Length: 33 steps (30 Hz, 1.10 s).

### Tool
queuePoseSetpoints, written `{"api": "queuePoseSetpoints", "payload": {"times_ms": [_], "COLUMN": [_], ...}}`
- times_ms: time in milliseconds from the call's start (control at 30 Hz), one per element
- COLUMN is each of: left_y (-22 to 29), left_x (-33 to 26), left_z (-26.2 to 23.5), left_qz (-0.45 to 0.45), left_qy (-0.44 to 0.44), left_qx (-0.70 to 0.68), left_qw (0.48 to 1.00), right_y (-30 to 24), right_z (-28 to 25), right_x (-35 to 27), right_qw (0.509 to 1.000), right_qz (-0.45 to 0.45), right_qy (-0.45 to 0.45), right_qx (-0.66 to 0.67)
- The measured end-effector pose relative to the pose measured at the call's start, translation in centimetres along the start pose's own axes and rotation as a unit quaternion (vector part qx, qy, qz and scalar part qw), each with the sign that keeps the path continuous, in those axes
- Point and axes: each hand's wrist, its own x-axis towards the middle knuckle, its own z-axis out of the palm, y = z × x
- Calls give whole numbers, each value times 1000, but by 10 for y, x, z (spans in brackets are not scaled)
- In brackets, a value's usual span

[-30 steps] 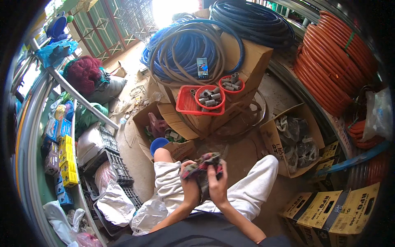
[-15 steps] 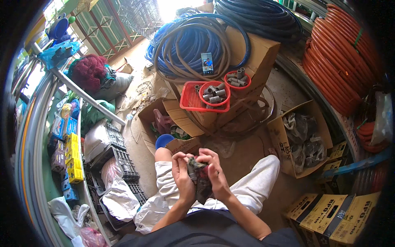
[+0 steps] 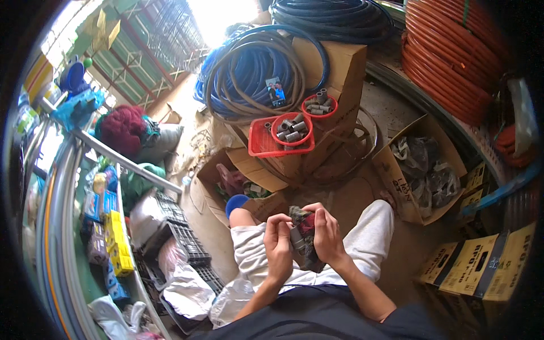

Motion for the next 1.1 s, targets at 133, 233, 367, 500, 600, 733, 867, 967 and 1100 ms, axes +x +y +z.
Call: {"api": "queuePoseSetpoints", "payload": {"times_ms": [133, 233, 367, 500, 600, 733, 867, 967, 1100], "left_y": [7, 14, 26, 34, 35, 46, 54, 46, 46], "left_x": [5, 4, -8, 19, -1, 6, 8, -3, 12], "left_z": [2, -1, 18, 3, 9, 15, 18, 25, 18], "left_qz": [23, 36, 180, 115, 98, 194, 85, 79, 112], "left_qy": [85, 103, 88, 147, 83, 128, 105, 78, 101], "left_qx": [-54, -74, 142, -1, 92, 145, 44, 59, 49], "left_qw": [995, 991, 970, 982, 987, 962, 990, 992, 987], "right_y": [-24, -29, -26, -30, -27, -28, -33, -37, -29], "right_z": [9, 18, 19, 30, 25, 26, 24, 14, 25], "right_x": [-10, -22, 3, -19, 12, -4, -5, 9, -17], "right_qw": [997, 999, 996, 999, 998, 998, 998, 997, 999], "right_qz": [-29, 8, 42, -44, -49, -50, -36, 23, -5], "right_qy": [-58, -50, -9, -22, -8, -28, -34, -37, -9], "right_qx": [-40, 2, 75, -20, 25, 40, 34, 69, 38]}}
